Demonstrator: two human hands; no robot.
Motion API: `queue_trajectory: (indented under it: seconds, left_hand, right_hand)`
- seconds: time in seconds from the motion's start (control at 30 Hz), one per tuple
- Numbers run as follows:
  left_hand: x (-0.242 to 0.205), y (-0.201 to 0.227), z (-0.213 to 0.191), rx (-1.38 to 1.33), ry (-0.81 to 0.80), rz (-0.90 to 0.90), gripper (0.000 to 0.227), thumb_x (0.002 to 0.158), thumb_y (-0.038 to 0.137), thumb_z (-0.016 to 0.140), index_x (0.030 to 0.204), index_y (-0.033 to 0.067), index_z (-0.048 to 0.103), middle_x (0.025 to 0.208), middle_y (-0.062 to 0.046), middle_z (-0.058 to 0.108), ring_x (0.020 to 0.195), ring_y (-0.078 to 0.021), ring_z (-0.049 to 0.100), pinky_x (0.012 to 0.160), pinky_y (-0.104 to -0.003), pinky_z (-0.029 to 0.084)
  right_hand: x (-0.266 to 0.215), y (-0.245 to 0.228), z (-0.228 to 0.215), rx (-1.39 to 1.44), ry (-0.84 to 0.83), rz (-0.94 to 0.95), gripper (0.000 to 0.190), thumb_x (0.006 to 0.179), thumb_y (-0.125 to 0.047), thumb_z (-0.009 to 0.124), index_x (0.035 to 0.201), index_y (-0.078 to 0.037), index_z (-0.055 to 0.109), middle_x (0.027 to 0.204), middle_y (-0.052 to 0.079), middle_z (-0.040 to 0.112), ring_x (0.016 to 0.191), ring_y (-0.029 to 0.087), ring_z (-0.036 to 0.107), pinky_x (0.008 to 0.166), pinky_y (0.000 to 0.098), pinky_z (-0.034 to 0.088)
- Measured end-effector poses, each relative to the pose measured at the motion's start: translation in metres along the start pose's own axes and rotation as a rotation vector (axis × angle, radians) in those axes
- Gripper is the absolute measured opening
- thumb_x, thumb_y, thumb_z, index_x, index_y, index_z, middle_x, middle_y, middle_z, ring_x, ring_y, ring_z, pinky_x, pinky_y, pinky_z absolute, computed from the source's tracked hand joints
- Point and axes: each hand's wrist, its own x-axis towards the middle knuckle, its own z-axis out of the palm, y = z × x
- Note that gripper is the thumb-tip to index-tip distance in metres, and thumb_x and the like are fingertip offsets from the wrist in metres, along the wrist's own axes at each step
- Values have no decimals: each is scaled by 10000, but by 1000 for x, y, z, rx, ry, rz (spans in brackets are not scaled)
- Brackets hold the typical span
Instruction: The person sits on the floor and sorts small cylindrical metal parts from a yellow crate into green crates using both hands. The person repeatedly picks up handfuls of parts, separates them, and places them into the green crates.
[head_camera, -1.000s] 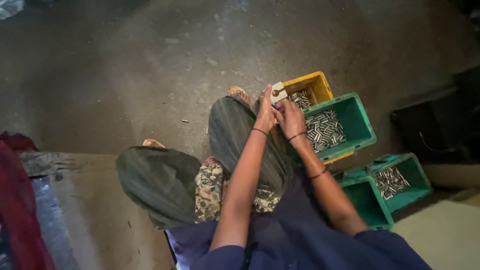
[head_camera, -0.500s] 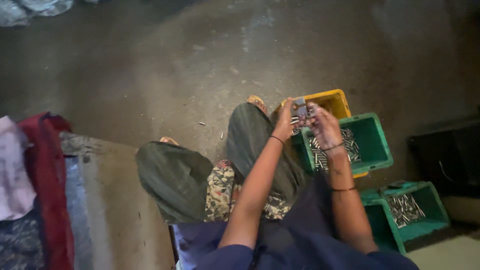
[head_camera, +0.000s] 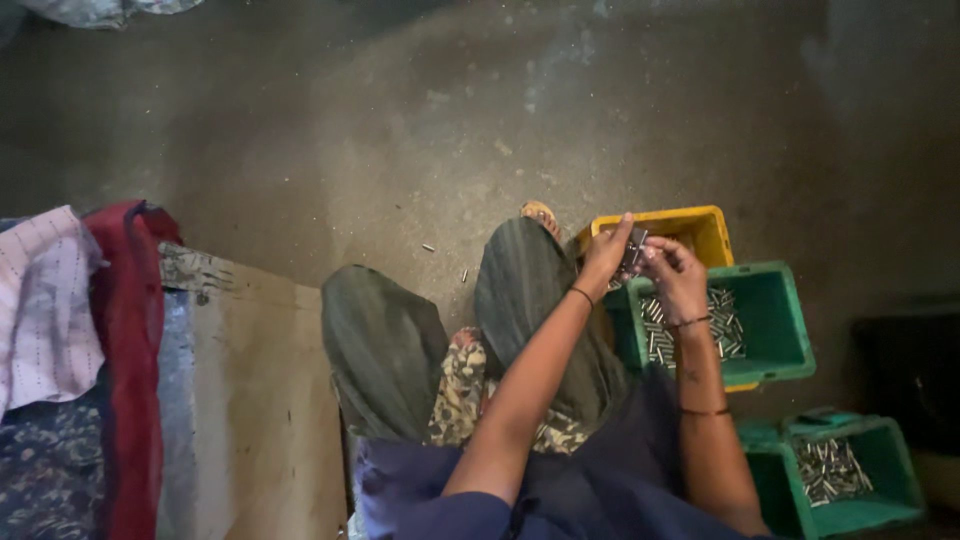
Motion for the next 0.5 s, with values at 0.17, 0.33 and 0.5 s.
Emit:
queue_trajectory:
  seconds: [0.17,0.33,0.5]
  left_hand:
    - [32,-20,9,163,163,23,659,971,650,579,833,17,696,695,-33,643,591,-112,589,500,-294,465]
    - [45,-26,44,62,70,-71,660,976,629,564,764,10,648,660,-62,606,543,-164,595,458,-331,470]
    - [39,-12,80,52,29,-139,610,988,611,545,741,61,638,645,-39,601,524,-147,578,451,-308,470]
  right_hand:
    - [16,8,-11,55,24,125,236,999,-41,654,1229,13,643,1093,80,687,885,151,685,821,285,592]
    - [23,4,-34,134,89,158,237,987,-29,627,1221,3,645,1088,89,696,900,163,696,837,287,604]
    - [27,-2,-60,104,160,114,241,998,-28,658,1234,20,643,1064,79,691,889,158,684,830,294,592]
